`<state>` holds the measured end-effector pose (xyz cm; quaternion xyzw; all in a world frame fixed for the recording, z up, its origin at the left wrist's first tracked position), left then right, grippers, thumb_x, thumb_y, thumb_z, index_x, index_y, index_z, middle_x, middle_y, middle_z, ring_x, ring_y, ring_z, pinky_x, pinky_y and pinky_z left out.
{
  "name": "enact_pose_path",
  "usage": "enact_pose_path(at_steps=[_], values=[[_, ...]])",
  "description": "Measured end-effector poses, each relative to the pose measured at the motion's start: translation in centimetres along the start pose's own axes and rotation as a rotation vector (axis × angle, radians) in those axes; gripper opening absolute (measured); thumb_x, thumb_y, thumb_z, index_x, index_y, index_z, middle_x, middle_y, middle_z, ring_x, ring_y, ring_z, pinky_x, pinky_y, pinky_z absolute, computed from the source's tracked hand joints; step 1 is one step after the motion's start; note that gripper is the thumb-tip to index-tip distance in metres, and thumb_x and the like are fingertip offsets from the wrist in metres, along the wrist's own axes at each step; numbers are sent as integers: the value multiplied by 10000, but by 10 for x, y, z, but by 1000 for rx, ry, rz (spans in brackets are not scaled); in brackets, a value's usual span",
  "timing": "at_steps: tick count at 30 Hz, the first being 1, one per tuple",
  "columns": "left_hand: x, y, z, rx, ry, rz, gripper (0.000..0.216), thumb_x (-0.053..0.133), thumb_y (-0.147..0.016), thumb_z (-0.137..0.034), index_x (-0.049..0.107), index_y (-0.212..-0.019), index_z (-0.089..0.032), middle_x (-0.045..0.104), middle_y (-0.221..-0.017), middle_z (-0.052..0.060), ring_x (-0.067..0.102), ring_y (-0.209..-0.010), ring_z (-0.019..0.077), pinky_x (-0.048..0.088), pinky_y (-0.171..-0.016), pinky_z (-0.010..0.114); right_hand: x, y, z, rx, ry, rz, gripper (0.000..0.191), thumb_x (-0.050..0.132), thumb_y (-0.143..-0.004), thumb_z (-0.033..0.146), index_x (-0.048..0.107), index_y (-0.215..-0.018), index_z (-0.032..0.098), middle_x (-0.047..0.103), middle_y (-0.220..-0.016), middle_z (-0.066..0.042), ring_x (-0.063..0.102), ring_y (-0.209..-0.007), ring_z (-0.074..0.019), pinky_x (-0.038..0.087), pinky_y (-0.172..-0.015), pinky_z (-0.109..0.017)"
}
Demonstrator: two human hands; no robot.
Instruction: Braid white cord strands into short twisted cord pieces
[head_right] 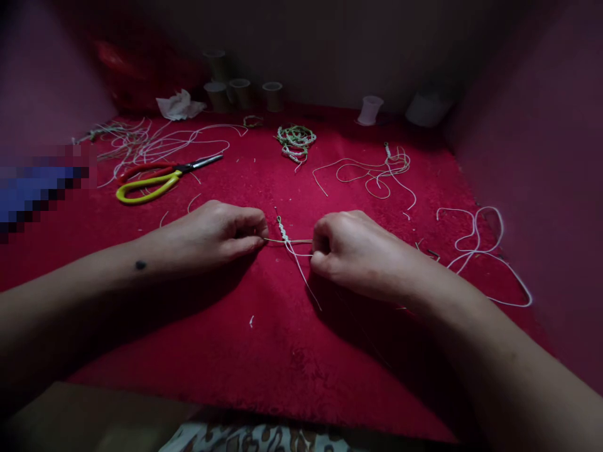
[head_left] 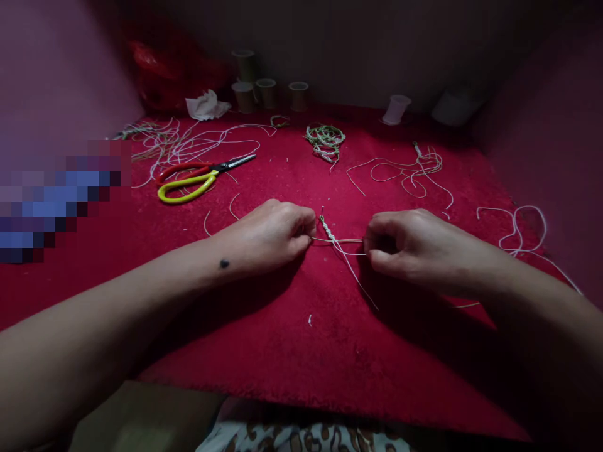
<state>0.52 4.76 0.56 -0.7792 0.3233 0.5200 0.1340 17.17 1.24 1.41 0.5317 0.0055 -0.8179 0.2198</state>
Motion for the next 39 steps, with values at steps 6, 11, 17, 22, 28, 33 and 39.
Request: enact_pose_path(at_steps=[6, 11, 17, 22, 28, 33, 39], values=[[-8, 6, -6, 110, -86, -202, 206, 592, -753, -246, 664, -939, -195, 576, -835, 29, 522, -705, 124, 384, -648, 243, -1, 1, 12, -209, -73, -174, 110, 498, -672, 74, 569, -659, 157, 533, -690, 1, 458, -577, -88, 349, -528, -230], [10, 4, -10, 117, -75, -214, 145, 569, -786, -244, 656, -879, -173, 535, -852, 37, 520, -713, 123, 409, -656, 250, 6, -2, 12, -263, -197, -189, 129, 490, -684, 48, 567, -705, 149, 515, -704, 1, 459, -602, -96, 360, -545, -239], [20, 2, -15, 160, -10, -281, 139, 477, -823, -159, 573, -727, -129, 548, -696, 18, 489, -610, 99, 370, -574, 219, 16, -6, 10, -241, -618, -145, 123, 501, -690, 30, 538, -713, 145, 566, -786, -23, 485, -661, -98, 391, -592, -237], [18, 3, -16, 30, 148, -218, 112, 474, -800, -129, 539, -711, -145, 540, -586, -22, 443, -505, 72, 312, -493, 190, 25, -10, 8, -162, -1072, -7, 61, 544, -730, 97, 524, -740, 154, 558, -663, 9, 449, -519, -60, 356, -465, -193], [17, 1, -16, -9, 218, -141, 105, 492, -793, -175, 591, -767, -149, 602, -643, -6, 496, -560, 89, 339, -519, 192, 30, -14, 0, -127, -1106, 52, 51, 562, -735, 119, 531, -742, 158, 615, -635, -1, 470, -418, -57, 353, -407, -193], [16, 0, -13, -18, 191, -144, 152, 499, -794, -166, 587, -673, -138, 540, -557, -21, 447, -511, 76, 317, -498, 191, 32, -12, 1, -60, -1077, 117, 46, 564, -730, 114, 535, -724, 150, 585, -560, 15, 458, -393, -52, 337, -394, -182], [17, -1, -14, -16, 191, -120, 178, 498, -803, -166, 610, -669, -132, 536, -552, -17, 432, -504, 71, 317, -502, 193, 34, -10, 2, -94, -1045, 210, 57, 544, -720, 87, 546, -711, 143, 600, -630, 0, 504, -439, -59, 394, -455, -200]])
Point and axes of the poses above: each hand's wrist, its own y-axis away from the middle knuckle, its own x-axis out of the palm, z = x × y, the point moved 4 cm from there along -y, towards the middle knuckle
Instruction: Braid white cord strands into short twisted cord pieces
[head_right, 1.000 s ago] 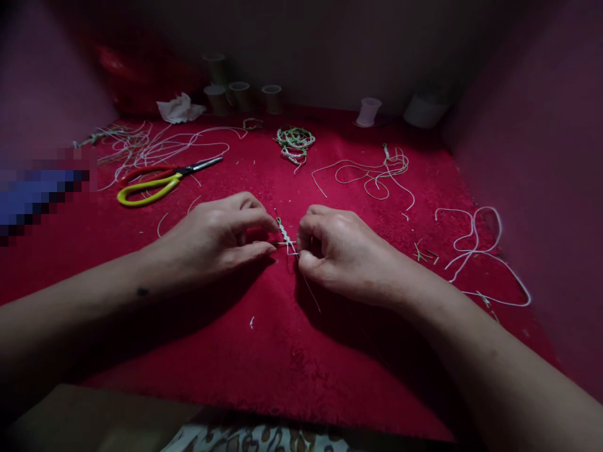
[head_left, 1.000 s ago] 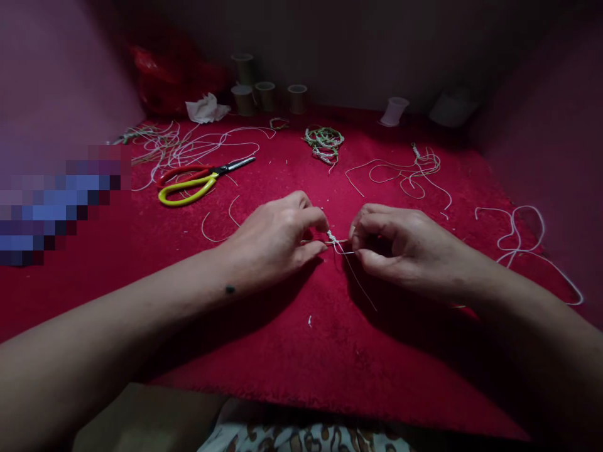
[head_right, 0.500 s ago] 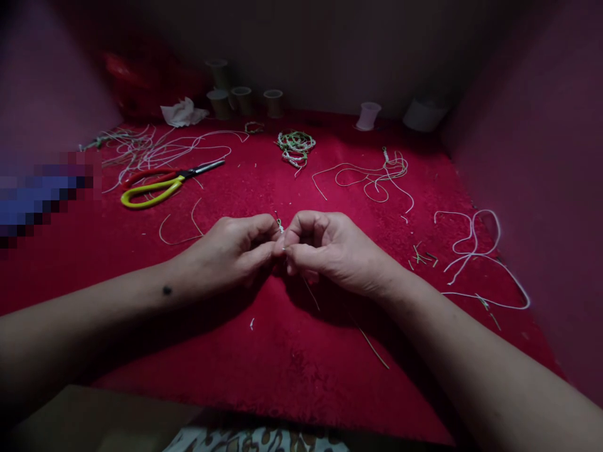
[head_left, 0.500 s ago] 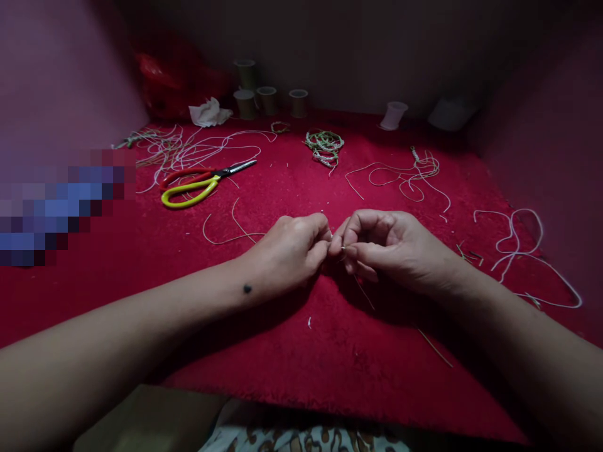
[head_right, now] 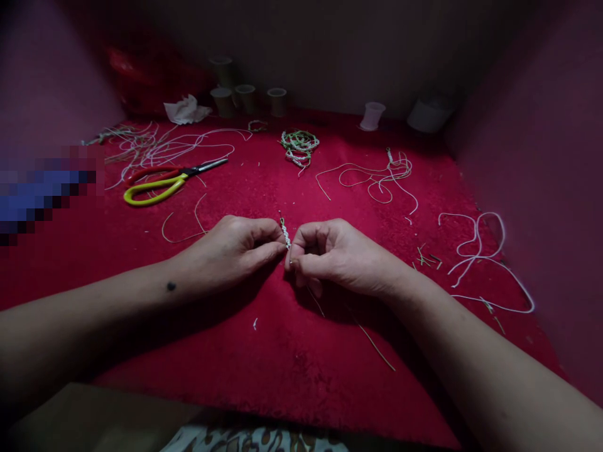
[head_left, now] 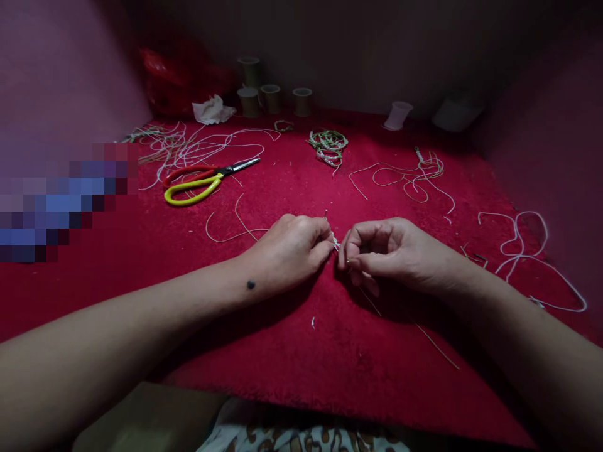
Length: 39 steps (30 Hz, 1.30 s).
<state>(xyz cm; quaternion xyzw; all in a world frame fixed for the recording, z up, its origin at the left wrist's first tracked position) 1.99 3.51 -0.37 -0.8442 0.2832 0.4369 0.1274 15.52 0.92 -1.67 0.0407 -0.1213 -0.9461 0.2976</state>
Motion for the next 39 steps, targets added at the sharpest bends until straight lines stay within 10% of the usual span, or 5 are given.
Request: enact_pose_path(at_steps=[21, 29, 39], values=[[0, -1, -1, -25, -101, -48, 200, 487, -758, -183, 524, -564, -147, 464, -492, -31, 379, -468, 68, 257, -466, 206, 5, 3, 3, 76, 0, 4, 60, 556, -726, 98, 550, -690, 145, 587, -590, 14, 523, -432, -79, 409, -441, -209], [-5, 1, 1, -87, 127, 166, 175, 443, -818, -208, 539, -682, -152, 522, -490, -43, 471, -387, 57, 331, -432, 168, -3, 0, -5, 18, -203, -66, 120, 652, -750, 221, 601, -793, 121, 632, -611, -19, 561, -438, -96, 485, -450, -230], [-5, 3, 0, -53, 156, 145, 160, 438, -819, -189, 557, -721, -145, 564, -509, -28, 490, -375, 58, 348, -426, 169, -11, -1, -5, -52, -220, -330, 264, 734, -672, 213, 670, -921, 154, 651, -656, -21, 569, -497, -97, 433, -403, -191]])
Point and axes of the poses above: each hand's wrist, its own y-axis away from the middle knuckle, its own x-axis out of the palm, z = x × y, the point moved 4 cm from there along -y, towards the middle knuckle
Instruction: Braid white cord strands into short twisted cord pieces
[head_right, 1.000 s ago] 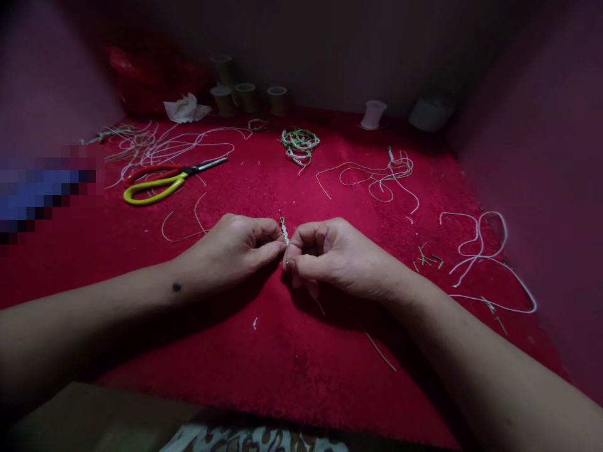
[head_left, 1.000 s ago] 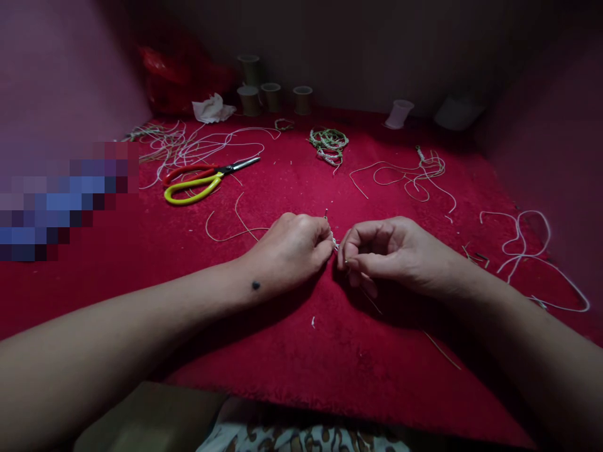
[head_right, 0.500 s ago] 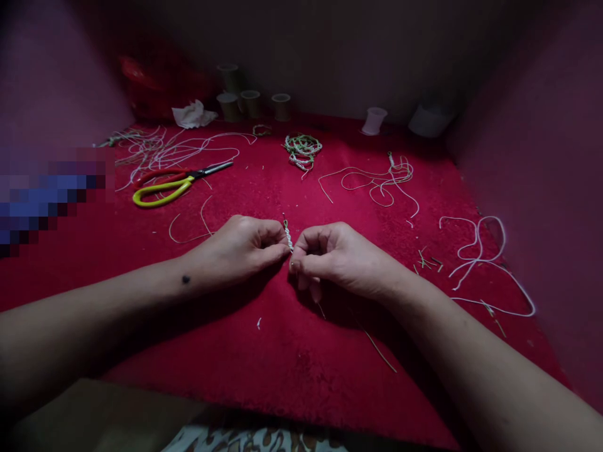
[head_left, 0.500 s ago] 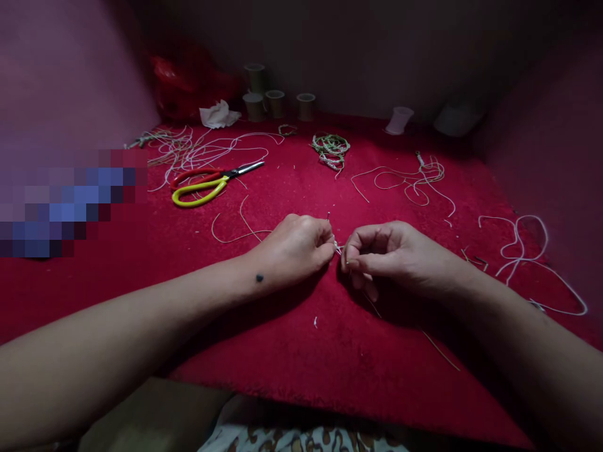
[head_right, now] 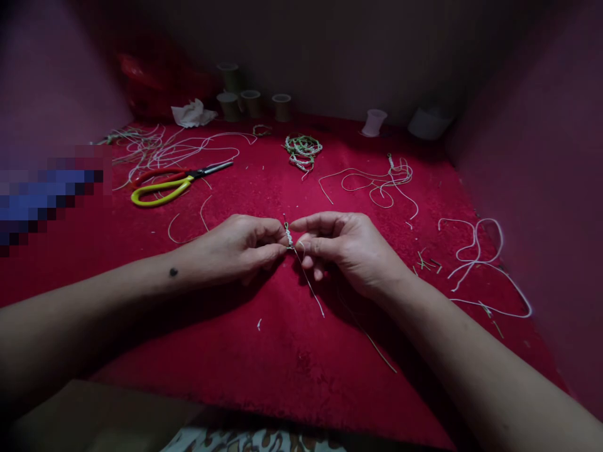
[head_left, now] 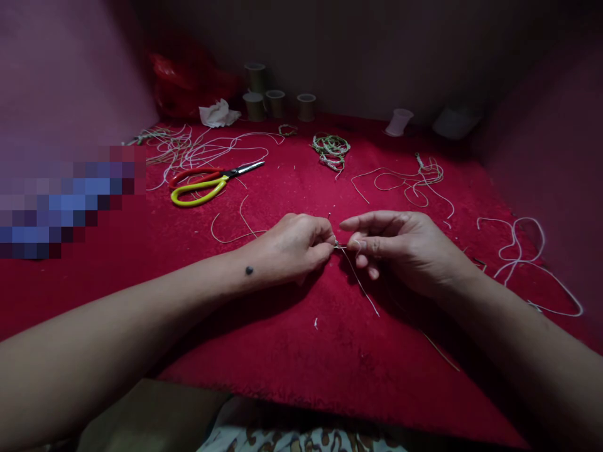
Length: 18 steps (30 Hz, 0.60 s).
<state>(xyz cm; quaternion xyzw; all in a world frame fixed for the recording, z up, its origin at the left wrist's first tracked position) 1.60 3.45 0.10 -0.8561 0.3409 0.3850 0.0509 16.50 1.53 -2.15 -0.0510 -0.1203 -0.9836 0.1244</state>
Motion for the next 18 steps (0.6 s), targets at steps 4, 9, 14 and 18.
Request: enact_pose_path(at_steps=[4, 9, 14, 18], values=[[-1, 0, 0, -4, -9, 5, 160, 440, -820, -180, 570, -736, -139, 577, -529, -21, 492, -385, 54, 341, -430, 167, 2, 2, 3, 1, 62, -8, 161, 701, -707, 232, 671, -840, 147, 617, -574, -8, 543, -459, -91, 413, -401, -194], [1, -1, 0, 21, -19, 4, 173, 433, -823, -184, 556, -707, -145, 568, -518, -28, 491, -387, 52, 342, -436, 164, 6, 3, 8, -40, 126, -12, 145, 651, -759, 288, 634, -752, 144, 598, -556, -5, 523, -451, -83, 395, -414, -195], [-2, 4, 1, -13, 8, 75, 111, 456, -800, -185, 562, -781, -158, 579, -514, -35, 543, -414, 80, 364, -435, 169, 12, 2, 6, -33, 228, -89, 115, 653, -739, 252, 637, -772, 142, 582, -523, 12, 492, -420, -75, 376, -390, -193], [-9, 10, 2, -74, -66, 140, 112, 476, -781, -201, 561, -712, -176, 546, -460, -43, 531, -385, 92, 330, -399, 176, 18, 0, 5, 1, 243, -143, 102, 658, -713, 200, 581, -764, 158, 557, -498, 38, 477, -375, -75, 363, -336, -183]])
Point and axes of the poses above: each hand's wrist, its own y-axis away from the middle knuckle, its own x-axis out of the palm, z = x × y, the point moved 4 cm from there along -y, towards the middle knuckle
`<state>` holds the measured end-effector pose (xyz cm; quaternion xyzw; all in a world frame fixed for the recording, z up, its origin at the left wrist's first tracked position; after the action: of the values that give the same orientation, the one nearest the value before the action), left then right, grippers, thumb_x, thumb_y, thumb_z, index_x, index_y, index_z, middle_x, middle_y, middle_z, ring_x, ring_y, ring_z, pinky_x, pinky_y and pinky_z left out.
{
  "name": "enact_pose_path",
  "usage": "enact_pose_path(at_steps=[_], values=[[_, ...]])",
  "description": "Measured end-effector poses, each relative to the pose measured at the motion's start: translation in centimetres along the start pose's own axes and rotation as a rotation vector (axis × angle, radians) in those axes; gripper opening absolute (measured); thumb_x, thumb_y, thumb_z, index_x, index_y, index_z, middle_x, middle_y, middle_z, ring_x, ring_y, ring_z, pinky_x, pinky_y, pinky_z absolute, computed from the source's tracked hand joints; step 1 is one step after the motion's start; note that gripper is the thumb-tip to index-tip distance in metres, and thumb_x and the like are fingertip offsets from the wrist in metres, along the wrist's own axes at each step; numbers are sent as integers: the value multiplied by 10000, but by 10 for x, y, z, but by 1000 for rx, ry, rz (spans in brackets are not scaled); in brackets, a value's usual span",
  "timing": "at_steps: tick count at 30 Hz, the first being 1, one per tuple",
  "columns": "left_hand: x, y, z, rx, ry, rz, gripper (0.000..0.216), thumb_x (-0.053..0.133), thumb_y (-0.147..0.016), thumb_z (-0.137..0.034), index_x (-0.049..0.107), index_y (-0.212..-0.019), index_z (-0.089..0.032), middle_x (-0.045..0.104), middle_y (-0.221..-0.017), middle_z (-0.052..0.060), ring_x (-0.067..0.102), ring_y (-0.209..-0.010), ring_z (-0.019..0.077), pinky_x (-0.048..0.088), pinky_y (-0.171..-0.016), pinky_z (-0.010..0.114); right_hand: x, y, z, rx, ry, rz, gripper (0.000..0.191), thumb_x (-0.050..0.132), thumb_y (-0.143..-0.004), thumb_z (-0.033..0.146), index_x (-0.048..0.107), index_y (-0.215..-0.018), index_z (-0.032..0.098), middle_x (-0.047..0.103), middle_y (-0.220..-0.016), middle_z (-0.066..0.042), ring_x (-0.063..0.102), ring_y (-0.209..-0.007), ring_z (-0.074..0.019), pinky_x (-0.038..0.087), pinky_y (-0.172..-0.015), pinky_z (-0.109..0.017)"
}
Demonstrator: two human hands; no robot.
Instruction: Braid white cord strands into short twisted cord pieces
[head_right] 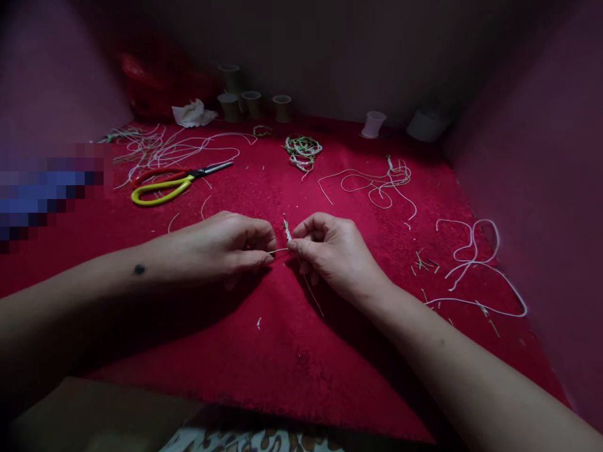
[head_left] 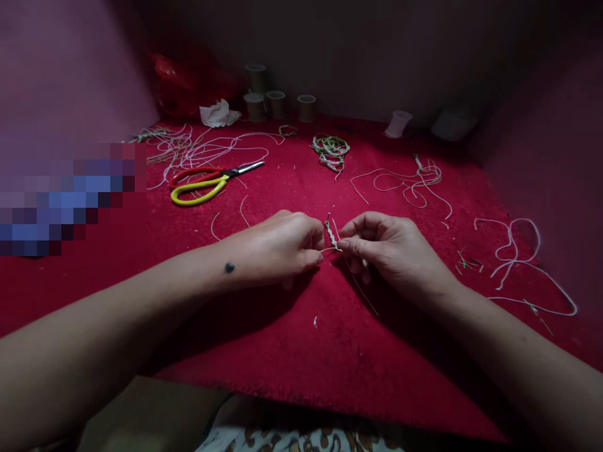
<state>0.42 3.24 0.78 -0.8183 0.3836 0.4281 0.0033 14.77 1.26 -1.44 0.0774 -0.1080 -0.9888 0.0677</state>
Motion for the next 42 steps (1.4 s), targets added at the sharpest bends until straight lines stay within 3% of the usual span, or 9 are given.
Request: enact_pose_path(at_steps=[3, 8, 15, 20, 25, 30, 34, 42], values=[[0, 3, -4, 49, -105, 11, 163, 480, -769, -174, 534, -616, -178, 494, -420, -50, 487, -373, 80, 285, -397, 180, 4, -1, 2, 5, 82, -28, 64, 606, -750, 175, 574, -700, 152, 527, -453, 42, 433, -341, -58, 329, -326, -173], [0, 4, -13, 209, -265, -147, 145, 507, -746, -122, 577, -631, -172, 531, -529, -32, 436, -464, 71, 281, -475, 203, 7, -3, 5, -107, 280, -61, 95, 586, -757, 183, 616, -679, 140, 535, -490, 25, 433, -419, -60, 323, -402, -188], [-5, 1, 0, 112, -372, -308, 142, 486, -791, -215, 578, -888, -166, 570, -607, 9, 483, -522, 117, 309, -510, 235, 8, -4, 1, -189, 425, -4, 149, 549, -788, 242, 641, -717, 148, 574, -571, 2, 469, -502, -89, 342, -488, -221], [-1, -6, 5, 135, -357, -298, 162, 488, -799, -221, 618, -874, -159, 613, -656, 36, 532, -574, 122, 346, -547, 229, 9, -6, 2, -197, 432, 23, 134, 547, -781, 217, 629, -705, 142, 560, -560, 13, 458, -491, -81, 337, -486, -214], [0, -9, 3, 139, -340, -256, 176, 479, -787, -205, 629, -722, -138, 554, -553, 10, 446, -494, 83, 289, -495, 215, 10, -6, 3, -213, 406, 44, 142, 536, -793, 205, 621, -702, 137, 539, -524, 27, 447, -463, -71, 334, -467, -205], [-6, -7, 1, -5, -220, -214, 190, 472, -746, -205, 623, -651, -138, 525, -504, -13, 428, -471, 72, 256, -462, 204, 5, -5, 4, -304, 401, 11, 124, 518, -793, 146, 641, -806, 137, 624, -666, -5, 519, -543, -85, 396, -537, -215], [-7, -9, 1, -38, -180, -171, 189, 471, -735, -199, 616, -632, -133, 508, -479, -21, 423, -450, 63, 256, -460, 200, 2, -7, 3, -392, 517, -6, 140, 540, -763, 91, 661, -817, 135, 652, -755, -34, 565, -661, -116, 429, -626, -239], [-3, -7, 5, -143, -67, -96, 216, 452, -729, -233, 581, -589, -133, 509, -410, -14, 458, -383, 71, 286, -414, 184, 4, -3, 6, -469, 652, 18, 38, 636, -734, 112, 661, -711, 129, 534, -662, -7, 477, -602, -102, 372, -560, -233]])
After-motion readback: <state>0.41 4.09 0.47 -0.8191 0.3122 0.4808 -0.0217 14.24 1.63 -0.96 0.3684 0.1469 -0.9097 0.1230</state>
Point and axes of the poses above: each hand's wrist, its own y-axis away from the middle knuckle, its own x-axis out of the palm, z = x × y, the point moved 4 cm from there along -y, towards the middle knuckle
